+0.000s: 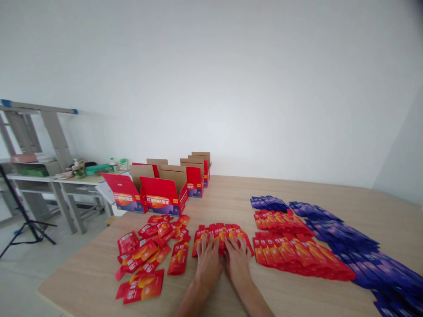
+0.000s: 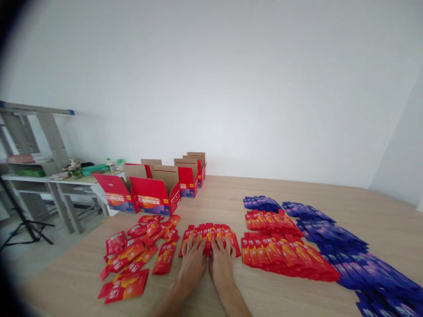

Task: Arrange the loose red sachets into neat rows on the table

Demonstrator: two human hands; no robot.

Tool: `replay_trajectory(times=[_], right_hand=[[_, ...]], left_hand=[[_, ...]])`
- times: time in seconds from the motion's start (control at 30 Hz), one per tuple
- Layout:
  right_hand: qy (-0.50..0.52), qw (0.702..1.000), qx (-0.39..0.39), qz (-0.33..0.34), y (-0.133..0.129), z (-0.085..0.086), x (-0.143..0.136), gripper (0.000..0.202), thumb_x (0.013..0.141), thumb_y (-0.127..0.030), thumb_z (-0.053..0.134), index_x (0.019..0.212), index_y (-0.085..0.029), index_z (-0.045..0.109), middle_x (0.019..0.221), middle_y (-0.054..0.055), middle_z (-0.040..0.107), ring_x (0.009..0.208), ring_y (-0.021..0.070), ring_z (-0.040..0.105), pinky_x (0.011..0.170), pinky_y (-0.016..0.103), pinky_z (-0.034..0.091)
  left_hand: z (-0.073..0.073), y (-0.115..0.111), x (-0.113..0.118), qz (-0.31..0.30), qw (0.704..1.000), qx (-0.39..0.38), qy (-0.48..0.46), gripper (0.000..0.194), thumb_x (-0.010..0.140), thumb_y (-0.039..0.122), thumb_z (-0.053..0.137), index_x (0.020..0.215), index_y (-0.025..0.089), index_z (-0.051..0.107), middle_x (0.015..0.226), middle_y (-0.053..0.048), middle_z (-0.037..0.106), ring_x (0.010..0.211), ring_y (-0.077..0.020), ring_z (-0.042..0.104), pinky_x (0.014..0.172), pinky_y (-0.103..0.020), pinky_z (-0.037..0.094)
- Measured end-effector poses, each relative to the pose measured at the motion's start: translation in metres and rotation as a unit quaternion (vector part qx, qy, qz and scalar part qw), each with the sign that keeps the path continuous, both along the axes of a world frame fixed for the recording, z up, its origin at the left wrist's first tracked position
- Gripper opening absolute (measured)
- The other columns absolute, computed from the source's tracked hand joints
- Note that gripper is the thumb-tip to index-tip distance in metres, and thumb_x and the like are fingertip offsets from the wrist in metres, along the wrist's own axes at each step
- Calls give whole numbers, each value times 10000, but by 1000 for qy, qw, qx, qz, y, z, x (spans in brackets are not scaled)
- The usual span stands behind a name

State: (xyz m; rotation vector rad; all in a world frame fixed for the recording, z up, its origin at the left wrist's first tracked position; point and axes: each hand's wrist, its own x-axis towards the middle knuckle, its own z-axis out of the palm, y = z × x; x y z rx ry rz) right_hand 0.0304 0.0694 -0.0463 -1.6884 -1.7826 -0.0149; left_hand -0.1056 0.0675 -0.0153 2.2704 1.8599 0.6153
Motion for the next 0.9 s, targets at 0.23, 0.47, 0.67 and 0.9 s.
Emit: replay_trajectory(times=[0.23,0.47,0.67,0.9], right_hand=[[-26,999,25,0,-12,12,-14,480,822,-160,526,1261,-282,677,1406,90,574,1341,410,388,1055,593,293],[4,996,42,78,-22,30,-50,467,853,-142,490,1255,-285,679,1390,64,585,1333,344,427,1086,556,338],[45,990,33,131,-30,34,-83,410,874,-119,453,1160,-235,723,1365,85,603,1318,328,459,1080,550,377],[169,962,53,207,-30,29,-89,327,944,-204,441,1115,-207,720,1188,118,692,1127,265,609,1021,476,463]], left_hand=[[17,-6,-45,164,986,17,41,559,838,107,407,1376,147,553,1472,-175,492,1404,-354,341,1116,-535,269],[12,-9,-80,234,970,-19,66,450,860,95,388,1260,140,590,1335,-203,565,1227,-341,514,928,-456,435],[10,-11,-87,239,970,-23,37,435,899,169,419,1320,150,528,1354,-190,543,1190,-319,548,905,-419,443],[21,-18,-83,240,968,67,-29,481,888,281,507,1349,142,504,1362,-178,539,1241,-305,507,991,-399,410]])
